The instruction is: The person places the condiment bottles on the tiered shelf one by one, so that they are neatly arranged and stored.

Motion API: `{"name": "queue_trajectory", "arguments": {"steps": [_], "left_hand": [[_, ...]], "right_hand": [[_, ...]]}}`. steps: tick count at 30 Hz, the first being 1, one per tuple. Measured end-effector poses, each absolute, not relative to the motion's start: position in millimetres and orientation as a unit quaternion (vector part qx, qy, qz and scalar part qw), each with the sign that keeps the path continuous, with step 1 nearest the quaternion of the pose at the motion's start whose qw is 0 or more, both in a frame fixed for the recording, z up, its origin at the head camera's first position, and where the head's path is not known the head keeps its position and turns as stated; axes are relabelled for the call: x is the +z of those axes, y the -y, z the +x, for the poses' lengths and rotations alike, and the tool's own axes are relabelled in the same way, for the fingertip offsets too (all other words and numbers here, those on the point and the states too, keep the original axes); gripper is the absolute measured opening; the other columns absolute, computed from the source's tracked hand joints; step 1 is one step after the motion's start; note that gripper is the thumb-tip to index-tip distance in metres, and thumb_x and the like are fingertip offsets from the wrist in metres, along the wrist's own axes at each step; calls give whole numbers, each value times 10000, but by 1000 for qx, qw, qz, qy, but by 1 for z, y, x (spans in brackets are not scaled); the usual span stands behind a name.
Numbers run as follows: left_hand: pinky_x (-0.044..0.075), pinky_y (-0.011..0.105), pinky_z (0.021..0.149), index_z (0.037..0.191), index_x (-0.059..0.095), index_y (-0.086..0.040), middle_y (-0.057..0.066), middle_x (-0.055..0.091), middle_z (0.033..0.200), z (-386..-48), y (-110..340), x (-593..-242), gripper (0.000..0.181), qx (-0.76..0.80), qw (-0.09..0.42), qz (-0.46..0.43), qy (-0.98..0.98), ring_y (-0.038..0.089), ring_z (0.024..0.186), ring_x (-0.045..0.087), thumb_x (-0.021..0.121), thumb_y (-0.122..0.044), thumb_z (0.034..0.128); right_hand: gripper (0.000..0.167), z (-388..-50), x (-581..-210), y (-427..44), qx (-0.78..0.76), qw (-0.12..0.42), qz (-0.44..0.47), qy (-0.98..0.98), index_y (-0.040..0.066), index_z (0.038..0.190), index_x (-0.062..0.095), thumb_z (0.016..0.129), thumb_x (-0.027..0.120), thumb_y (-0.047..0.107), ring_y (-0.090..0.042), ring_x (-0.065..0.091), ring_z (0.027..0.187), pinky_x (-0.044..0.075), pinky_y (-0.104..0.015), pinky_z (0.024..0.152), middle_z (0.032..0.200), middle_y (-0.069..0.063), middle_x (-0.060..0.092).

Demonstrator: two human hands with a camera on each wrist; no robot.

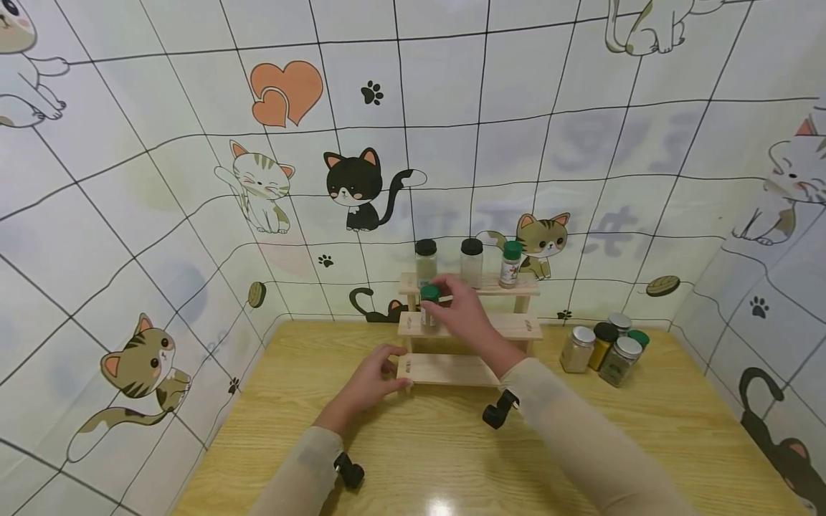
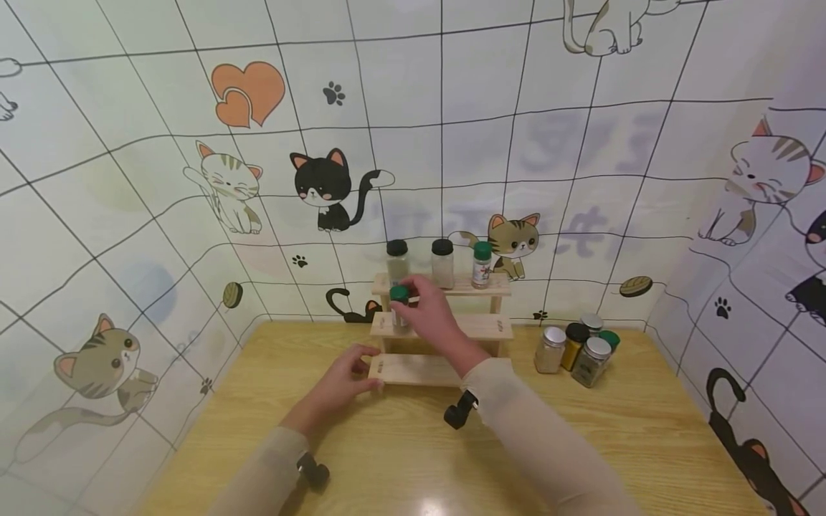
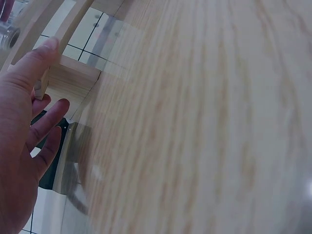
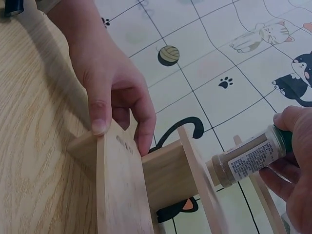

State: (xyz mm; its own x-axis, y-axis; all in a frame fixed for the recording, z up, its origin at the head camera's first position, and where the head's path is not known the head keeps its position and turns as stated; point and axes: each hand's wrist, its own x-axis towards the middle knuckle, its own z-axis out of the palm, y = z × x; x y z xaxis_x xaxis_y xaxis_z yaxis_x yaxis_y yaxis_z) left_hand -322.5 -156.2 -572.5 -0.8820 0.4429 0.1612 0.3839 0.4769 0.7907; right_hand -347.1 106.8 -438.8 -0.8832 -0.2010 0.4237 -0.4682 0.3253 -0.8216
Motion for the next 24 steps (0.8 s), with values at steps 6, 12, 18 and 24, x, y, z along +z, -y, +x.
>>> {"name": "queue_trajectory", "arguments": {"steps": [6, 12, 18, 24], "left_hand": [[589, 403, 951, 1519, 599, -197, 24, 581, 1480, -322, 155, -572, 627, 456, 36, 241, -856, 182, 1145, 697, 887, -334, 979], [589, 395, 951, 1519, 597, -192, 20, 586, 1476, -323, 155, -573, 632, 454, 34, 238, -858, 177, 1145, 702, 891, -324, 975], [593, 373, 933, 1524, 592, -194, 17, 583, 1467, -323, 156, -574, 640, 456, 38, 235, -858, 178, 1141, 697, 894, -318, 974], [593, 367, 924, 1525, 592, -192, 26, 581, 1468, -324, 156, -574, 643, 460, 39, 236, -855, 174, 1135, 698, 894, -325, 973]], "right_hand": [[367, -351, -441, -98, 540, 116, 200, 809, 47, 1343, 662, 1024, 827, 123, -284, 683, 1169, 625, -420, 967, 1223, -108, 696], [364, -354, -444, -93, 530, 106, 198, 818, 64, 1359, 658, 1040, 813, 148, -259, 681, 1180, 619, -400, 979, 1239, -87, 694], [373, -352, -445, -93, 538, 99, 192, 815, 95, 1380, 653, 1049, 806, 175, -257, 691, 1179, 611, -435, 994, 1245, -68, 704], [398, -351, -445, -93, 528, 93, 182, 824, 115, 1397, 645, 1050, 811, 212, -264, 696, 1187, 603, -459, 996, 1260, -58, 712]]}}
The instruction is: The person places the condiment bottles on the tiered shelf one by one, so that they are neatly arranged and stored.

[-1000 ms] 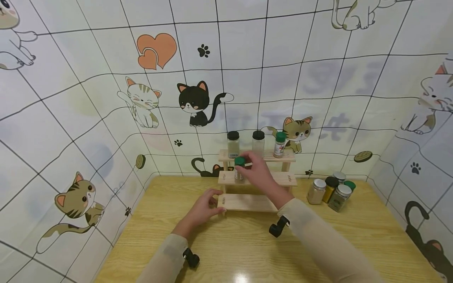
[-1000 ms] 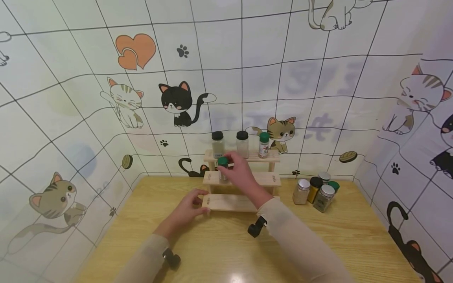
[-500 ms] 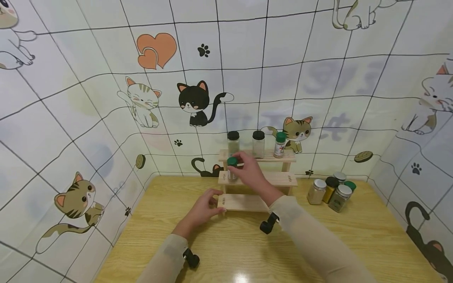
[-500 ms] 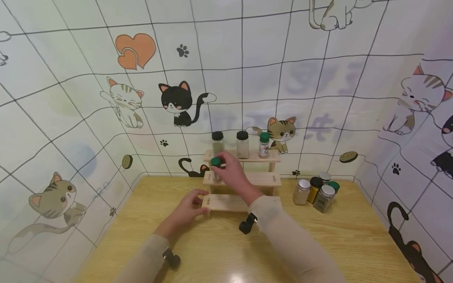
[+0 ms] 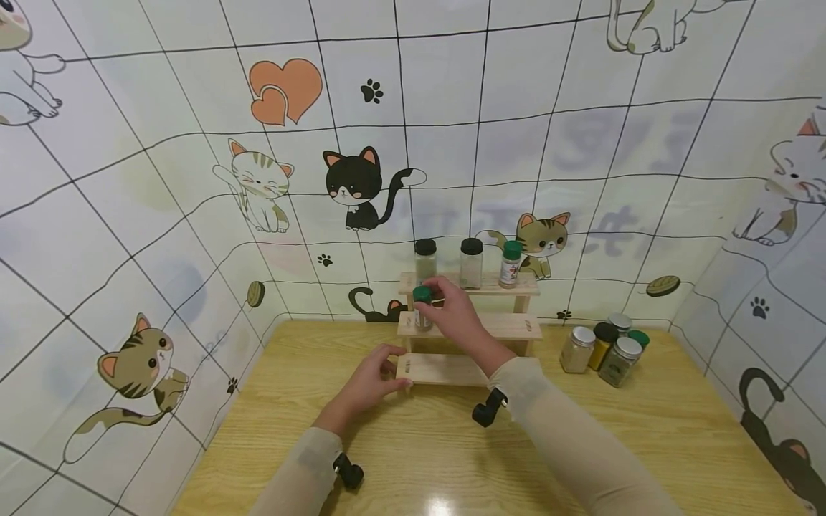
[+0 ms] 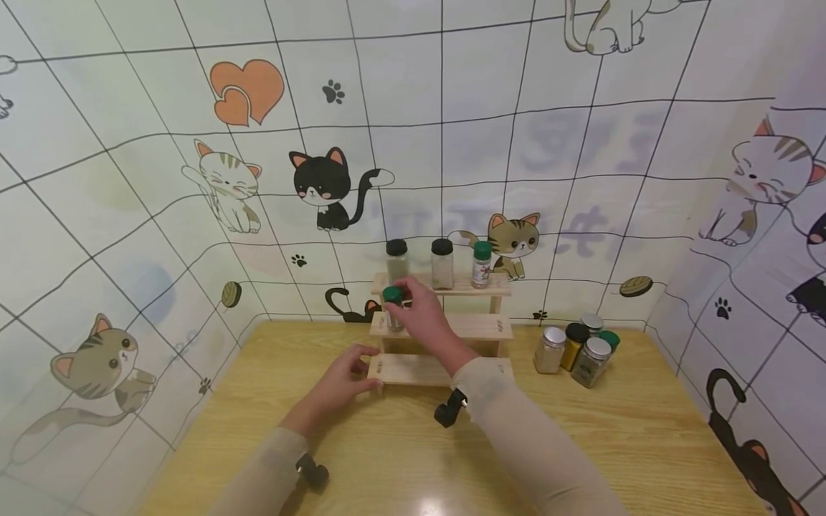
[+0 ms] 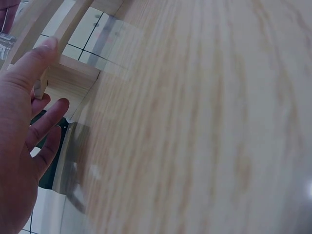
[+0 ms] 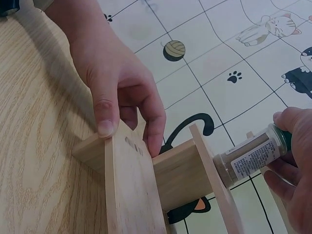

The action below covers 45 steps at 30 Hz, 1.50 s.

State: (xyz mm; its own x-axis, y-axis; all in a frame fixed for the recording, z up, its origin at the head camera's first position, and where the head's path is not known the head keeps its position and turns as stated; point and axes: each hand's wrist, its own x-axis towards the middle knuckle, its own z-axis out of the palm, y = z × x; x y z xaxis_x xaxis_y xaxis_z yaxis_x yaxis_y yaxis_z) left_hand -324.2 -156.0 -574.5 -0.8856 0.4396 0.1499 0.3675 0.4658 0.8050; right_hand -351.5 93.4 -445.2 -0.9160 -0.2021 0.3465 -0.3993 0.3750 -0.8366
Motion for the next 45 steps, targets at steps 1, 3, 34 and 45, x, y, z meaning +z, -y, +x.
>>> {"name": "queue_trajectory", "arguments": {"steps": [1, 3, 34, 45], "left_hand": [[594, 367, 923, 1525, 592, -192, 26, 581, 1469, -324, 156, -575, 645, 460, 39, 237, -855, 174, 1134, 697, 894, -328, 972], [594, 368, 923, 1526, 592, -191, 27, 581, 1471, -324, 156, -575, 646, 460, 39, 238, -855, 175, 1137, 696, 893, -332, 973], [590, 373, 932, 1513, 603, -172, 35, 597, 1452, -326, 157, -582, 647, 449, 15, 247, -859, 164, 1109, 718, 906, -322, 962], [595, 371, 927, 1513, 599, -155, 61, 593, 1463, -327, 156, -579, 654, 452, 24, 246, -857, 179, 1118, 721, 910, -310, 960]], "right_hand": [[400, -351, -445, -94, 526, 94, 182, 825, 113, 1397, 643, 1049, 812, 214, -264, 692, 1191, 596, -462, 1006, 1262, -59, 711], [415, -351, -445, -94, 521, 95, 182, 829, 99, 1401, 638, 1044, 818, 211, -270, 682, 1207, 581, -474, 1026, 1275, -66, 705], [374, -303, -452, -177, 501, 163, 161, 835, 56, 1303, 659, 1016, 849, 202, -339, 650, 1177, 565, -521, 982, 1286, -128, 655], [283, -285, -464, -235, 462, 221, 149, 846, 13, 1237, 678, 1011, 831, 88, -365, 660, 1097, 575, -402, 896, 1226, -178, 653]]}}
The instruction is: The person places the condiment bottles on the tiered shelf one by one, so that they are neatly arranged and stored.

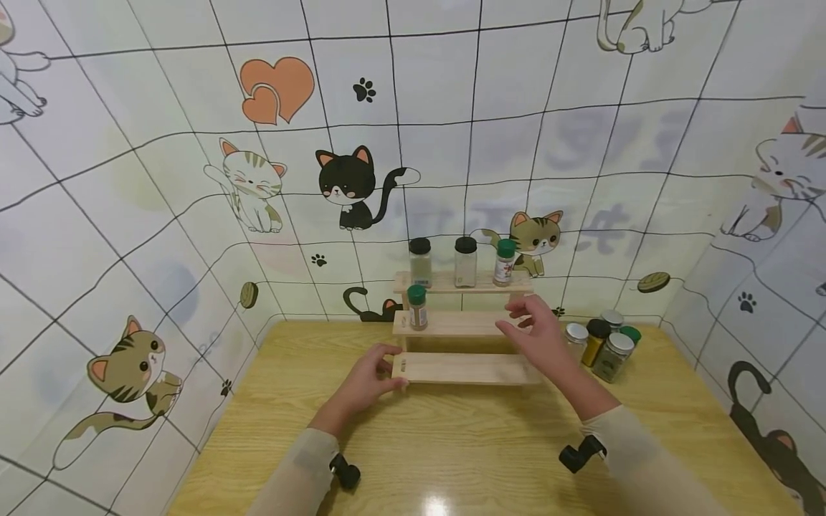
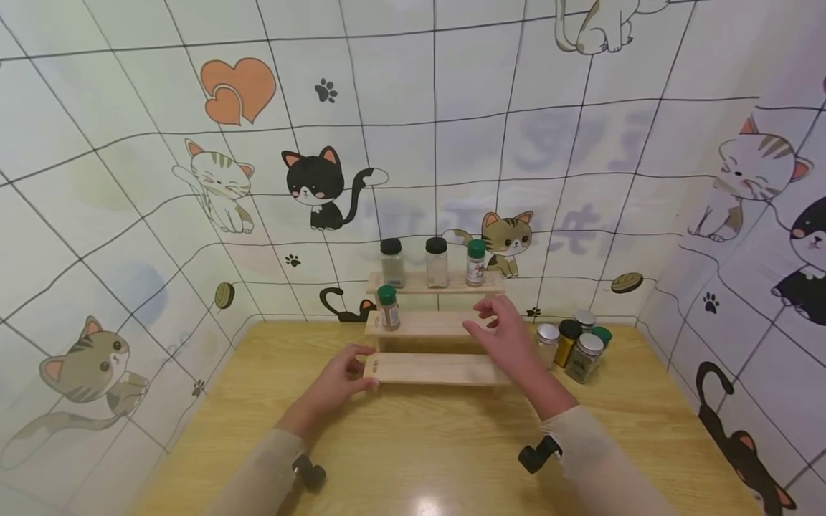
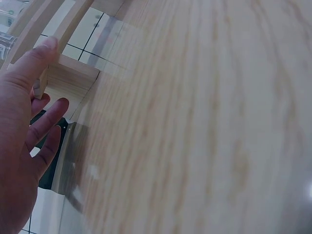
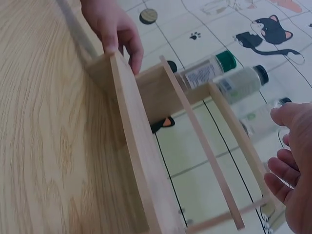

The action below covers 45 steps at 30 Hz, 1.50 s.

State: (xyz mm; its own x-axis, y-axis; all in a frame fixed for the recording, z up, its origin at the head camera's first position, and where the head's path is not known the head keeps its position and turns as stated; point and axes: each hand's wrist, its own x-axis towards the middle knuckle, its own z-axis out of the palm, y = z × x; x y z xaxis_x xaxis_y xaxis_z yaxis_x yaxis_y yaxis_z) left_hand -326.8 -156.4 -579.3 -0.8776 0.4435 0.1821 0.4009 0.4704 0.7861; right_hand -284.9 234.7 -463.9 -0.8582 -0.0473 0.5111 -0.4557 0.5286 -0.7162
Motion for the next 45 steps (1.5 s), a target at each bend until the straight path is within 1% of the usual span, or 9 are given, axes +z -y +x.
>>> {"name": "queue_trajectory", "arguments": {"steps": [6, 12, 16, 21, 24, 27, 32, 38, 45], "left_hand": [[595, 387, 929, 1509, 606, -154, 67, 598, 1459, -326, 157, -579, 645, 452, 20, 243, -858, 198, 1122, 718, 911, -294, 958], [598, 360, 909, 1500, 611, -147, 77, 604, 1441, -326, 156, -580, 640, 454, 17, 243, -857, 196, 1111, 719, 918, -271, 952], [587, 355, 914, 1496, 618, -158, 59, 610, 1434, -325, 155, -578, 640, 456, 18, 239, -857, 185, 1106, 717, 924, -267, 945], [593, 364, 893, 1493, 620, -142, 67, 612, 1424, -325, 154, -578, 637, 460, 15, 241, -854, 204, 1105, 720, 925, -253, 944], [591, 360, 895, 1496, 619, -138, 68, 612, 1426, -324, 154, -577, 636, 458, 14, 241, -855, 203, 1104, 718, 922, -242, 946], [588, 356, 907, 1496, 619, -140, 62, 613, 1427, -324, 153, -577, 633, 456, 15, 239, -857, 192, 1101, 713, 921, -237, 948], [593, 369, 916, 1495, 616, -130, 74, 610, 1435, -322, 153, -574, 632, 457, 17, 239, -857, 200, 1111, 718, 919, -232, 950], [596, 338, 886, 1496, 617, -132, 80, 605, 1437, -323, 155, -578, 637, 460, 16, 243, -854, 209, 1110, 716, 922, -241, 947], [587, 348, 914, 1495, 617, -130, 76, 604, 1442, -325, 155, -579, 635, 454, 12, 244, -857, 195, 1104, 714, 920, -253, 950]], "right_hand": [[315, -272, -467, -266, 424, 212, 121, 872, 1, 1291, 648, 1061, 787, 165, -356, 643, 1129, 534, -337, 910, 1263, -201, 636], [372, -263, -474, -298, 392, 191, 74, 897, 16, 1346, 631, 1080, 771, 236, -378, 638, 1171, 529, -395, 921, 1298, -170, 633], [420, -261, -479, -318, 382, 179, 48, 905, 2, 1375, 627, 1076, 776, 257, -407, 660, 1128, 550, -392, 881, 1325, -217, 618], [499, -264, -485, -338, 360, 174, 32, 916, -43, 1423, 600, 1074, 777, 268, -449, 641, 1142, 560, -548, 893, 1368, -278, 587], [511, -268, -489, -348, 344, 180, 48, 920, -76, 1427, 594, 1069, 783, 235, -500, 585, 1215, 525, -648, 943, 1382, -310, 569], [501, -273, -493, -356, 316, 192, 71, 926, -85, 1405, 612, 1045, 812, 200, -531, 541, 1248, 481, -703, 979, 1363, -326, 577], [519, -279, -497, -363, 270, 196, 88, 939, -71, 1390, 633, 1008, 854, 202, -551, 509, 1287, 445, -727, 1008, 1358, -329, 613], [546, -285, -496, -365, 242, 154, 76, 955, -65, 1424, 640, 1026, 836, 252, -557, 512, 1276, 497, -710, 948, 1383, -336, 637], [572, -287, -496, -369, 224, 128, 74, 963, -81, 1416, 663, 986, 870, 236, -583, 490, 1305, 479, -733, 972, 1369, -362, 638]]}}
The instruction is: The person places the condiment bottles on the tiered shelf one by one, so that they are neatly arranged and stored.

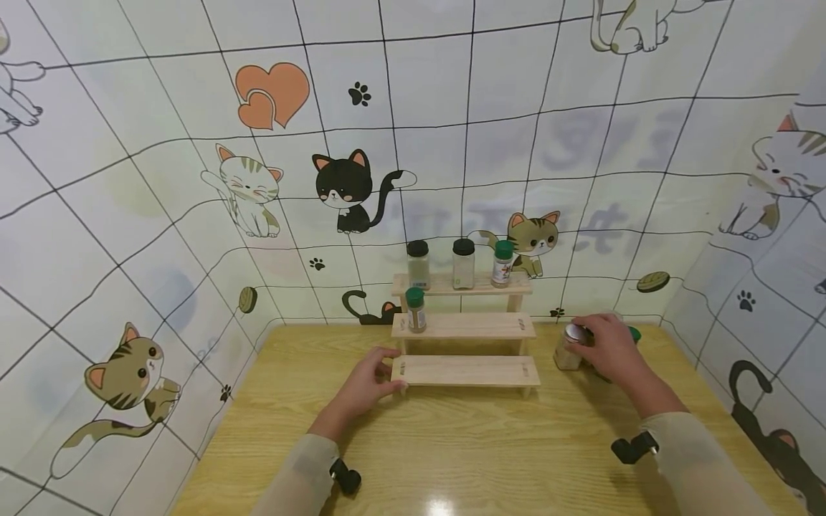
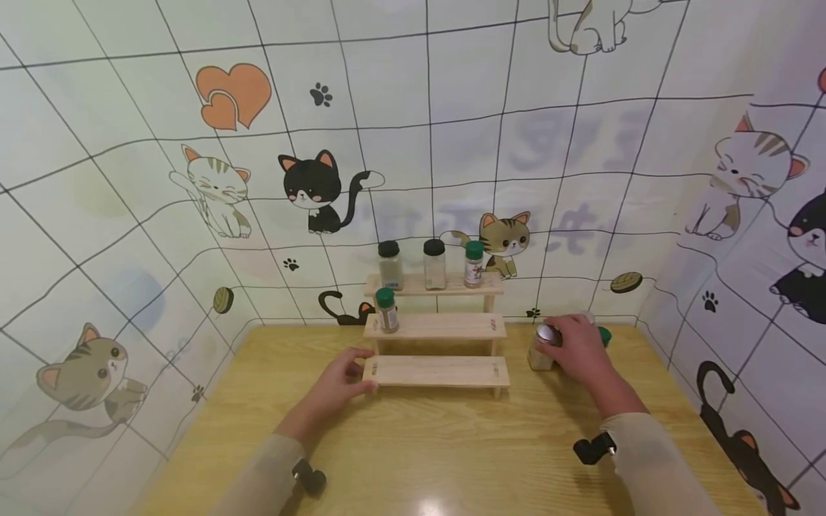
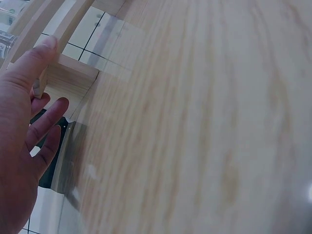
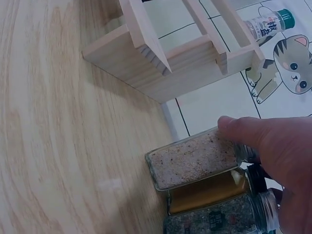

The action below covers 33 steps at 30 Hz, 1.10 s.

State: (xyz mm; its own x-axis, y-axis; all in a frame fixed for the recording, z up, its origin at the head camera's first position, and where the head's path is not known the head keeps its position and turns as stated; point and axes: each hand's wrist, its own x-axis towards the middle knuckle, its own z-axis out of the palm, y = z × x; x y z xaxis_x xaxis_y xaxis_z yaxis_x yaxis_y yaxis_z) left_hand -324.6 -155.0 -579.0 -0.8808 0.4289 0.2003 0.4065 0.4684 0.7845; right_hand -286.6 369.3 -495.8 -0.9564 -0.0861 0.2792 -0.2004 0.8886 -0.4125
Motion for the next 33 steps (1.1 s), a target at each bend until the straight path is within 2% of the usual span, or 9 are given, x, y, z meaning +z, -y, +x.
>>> {"name": "queue_trajectory", "arguments": {"steps": [7, 13, 18, 22, 26, 28, 31, 33], "left_hand": [[588, 355, 906, 1493, 617, -142, 77, 601, 1447, -325, 156, -579, 625, 457, 14, 245, -855, 194, 1106, 714, 916, -252, 955], [575, 365, 924, 1497, 617, -141, 61, 600, 1457, -325, 156, -577, 632, 453, 21, 243, -857, 171, 1095, 704, 918, -259, 954], [564, 365, 927, 1499, 619, -139, 47, 614, 1410, -324, 156, -576, 628, 453, 22, 242, -858, 160, 1085, 697, 913, -267, 959], [554, 367, 947, 1494, 624, -168, 13, 620, 1381, -322, 156, -576, 621, 454, 25, 233, -859, 140, 1084, 694, 917, -264, 955], [558, 381, 934, 1489, 626, -160, 31, 621, 1374, -322, 155, -576, 616, 456, 20, 235, -858, 159, 1082, 695, 918, -254, 954], [562, 372, 903, 1484, 629, -151, 43, 624, 1368, -323, 155, -577, 614, 455, 16, 238, -858, 168, 1073, 696, 918, -264, 954], [560, 352, 861, 1478, 633, -156, 49, 626, 1361, -323, 155, -578, 615, 454, 13, 238, -859, 171, 1062, 696, 922, -279, 949], [559, 343, 836, 1470, 636, -155, 53, 628, 1368, -324, 155, -579, 611, 453, 10, 238, -859, 176, 1055, 697, 925, -279, 947]], "right_hand": [[571, -287, -497, -372, 231, 122, 75, 962, -62, 1414, 679, 974, 881, 240, -577, 497, 1294, 475, -737, 983, 1375, -371, 602], [537, -286, -501, -373, 241, 155, 92, 954, -54, 1381, 710, 957, 893, 219, -545, 540, 1251, 498, -723, 962, 1323, -338, 658], [538, -285, -504, -374, 274, 179, 92, 941, -51, 1420, 683, 996, 865, 227, -502, 581, 1213, 524, -698, 941, 1319, -317, 673], [548, -282, -504, -373, 299, 177, 82, 934, -30, 1478, 639, 1048, 811, 262, -510, 601, 1244, 516, -698, 965, 1379, -314, 654], [566, -277, -502, -369, 331, 175, 68, 925, -3, 1518, 613, 1074, 777, 307, -519, 610, 1285, 522, -690, 980, 1441, -310, 626], [560, -275, -500, -367, 350, 182, 64, 917, 16, 1528, 615, 1076, 774, 307, -503, 616, 1292, 536, -640, 973, 1457, -295, 625], [541, -274, -499, -364, 372, 198, 64, 905, 48, 1541, 618, 1082, 767, 293, -471, 624, 1299, 566, -383, 965, 1471, -258, 624], [521, -274, -497, -362, 387, 211, 70, 895, 63, 1545, 619, 1086, 760, 265, -439, 629, 1313, 525, -190, 924, 1468, -232, 624]]}}
